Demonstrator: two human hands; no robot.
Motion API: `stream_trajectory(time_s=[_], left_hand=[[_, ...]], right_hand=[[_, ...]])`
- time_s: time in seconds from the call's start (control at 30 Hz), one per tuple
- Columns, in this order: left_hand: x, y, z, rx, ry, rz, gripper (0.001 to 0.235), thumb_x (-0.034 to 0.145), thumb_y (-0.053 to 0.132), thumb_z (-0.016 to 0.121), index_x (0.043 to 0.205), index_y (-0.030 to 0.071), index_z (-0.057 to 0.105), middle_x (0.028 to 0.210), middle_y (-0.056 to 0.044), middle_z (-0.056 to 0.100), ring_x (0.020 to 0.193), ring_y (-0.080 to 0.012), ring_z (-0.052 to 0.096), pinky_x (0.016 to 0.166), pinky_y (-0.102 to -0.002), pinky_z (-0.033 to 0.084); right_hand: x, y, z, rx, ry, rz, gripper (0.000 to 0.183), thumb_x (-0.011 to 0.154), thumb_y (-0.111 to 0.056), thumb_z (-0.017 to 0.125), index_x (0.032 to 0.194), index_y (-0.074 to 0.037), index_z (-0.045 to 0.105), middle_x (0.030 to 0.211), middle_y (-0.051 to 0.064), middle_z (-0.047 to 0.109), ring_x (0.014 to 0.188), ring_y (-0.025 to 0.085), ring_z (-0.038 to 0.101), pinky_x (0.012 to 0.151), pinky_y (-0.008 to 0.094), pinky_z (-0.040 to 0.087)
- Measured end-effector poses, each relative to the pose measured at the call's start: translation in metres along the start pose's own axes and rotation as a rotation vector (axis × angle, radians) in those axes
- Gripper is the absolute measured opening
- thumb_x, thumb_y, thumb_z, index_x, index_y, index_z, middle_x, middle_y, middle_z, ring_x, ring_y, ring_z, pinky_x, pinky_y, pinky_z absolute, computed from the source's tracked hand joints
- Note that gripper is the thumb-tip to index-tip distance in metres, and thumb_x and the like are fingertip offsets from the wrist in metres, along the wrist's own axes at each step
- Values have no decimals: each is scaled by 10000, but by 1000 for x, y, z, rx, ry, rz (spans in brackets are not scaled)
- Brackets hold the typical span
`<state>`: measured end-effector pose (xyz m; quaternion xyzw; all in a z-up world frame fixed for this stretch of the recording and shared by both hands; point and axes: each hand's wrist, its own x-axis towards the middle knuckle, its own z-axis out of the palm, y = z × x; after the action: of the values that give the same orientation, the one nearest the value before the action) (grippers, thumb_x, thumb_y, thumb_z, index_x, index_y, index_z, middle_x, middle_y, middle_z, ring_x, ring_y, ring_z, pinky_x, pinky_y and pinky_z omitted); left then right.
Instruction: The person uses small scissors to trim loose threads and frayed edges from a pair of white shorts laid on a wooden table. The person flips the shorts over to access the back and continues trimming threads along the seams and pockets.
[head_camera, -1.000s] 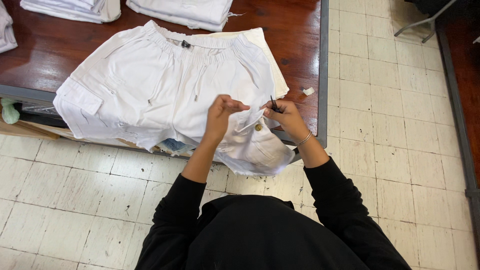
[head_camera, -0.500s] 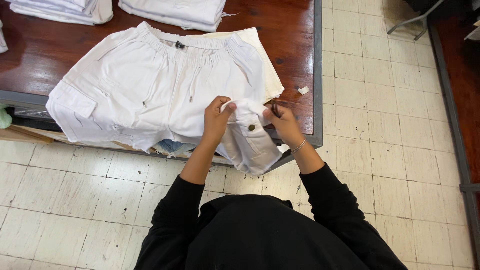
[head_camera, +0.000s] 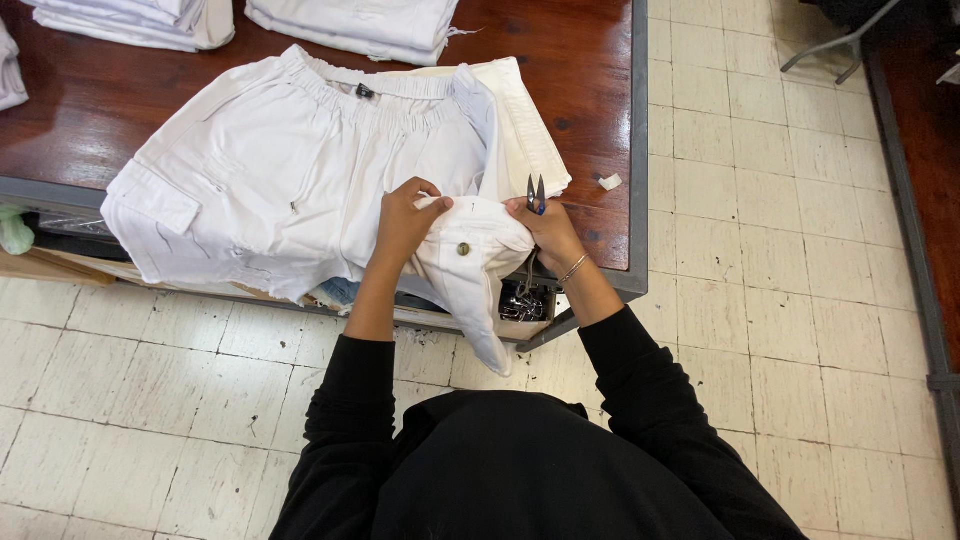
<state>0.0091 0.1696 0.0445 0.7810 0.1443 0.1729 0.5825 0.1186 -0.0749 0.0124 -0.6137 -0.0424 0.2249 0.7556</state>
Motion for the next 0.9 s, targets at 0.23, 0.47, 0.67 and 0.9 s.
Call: stream_trajectory(time_s=[0.23, 0.47, 0.67, 0.9], left_hand=[[0, 16, -34, 382, -50, 30, 344, 936, 364, 924, 1124, 140, 743, 844, -154, 792, 796, -383, 769, 786, -498, 579], [0, -7, -26, 730, -140, 168, 362, 1075, 417, 750, 1295, 135, 698, 1248, -179, 797, 1110, -400, 782, 944, -532, 596], [-42, -5, -6, 498, -53, 926, 95, 1057, -9, 691, 1080, 36, 771, 1163, -153, 708, 1051, -376, 685, 857, -437, 533], [-59, -6, -8, 479, -414, 731, 422, 800, 149, 873, 1203, 104, 759, 1276, -145, 658, 1219, -412, 635, 1083, -554, 470]], right_hand=[[-3, -1, 1, -690, 46, -213, 173, 951, -376, 901, 1021, -221, 872, 693, -66, 654, 653, 70, 617, 629, 227, 489], [-24, -4, 3, -908, -44, -365, 195, 1011, -314, 834, 1074, -130, 832, 780, 101, 758, 762, 274, 733, 706, 379, 553], [-57, -17, 11, -1121, 17, -609, 214, 932, -87, 842, 1135, -34, 798, 1026, 129, 699, 930, 376, 754, 815, 478, 628], [-108, -13, 25, -764, -77, -514, 186, 1000, -129, 803, 1184, -120, 821, 825, 23, 687, 615, 158, 617, 621, 304, 518]])
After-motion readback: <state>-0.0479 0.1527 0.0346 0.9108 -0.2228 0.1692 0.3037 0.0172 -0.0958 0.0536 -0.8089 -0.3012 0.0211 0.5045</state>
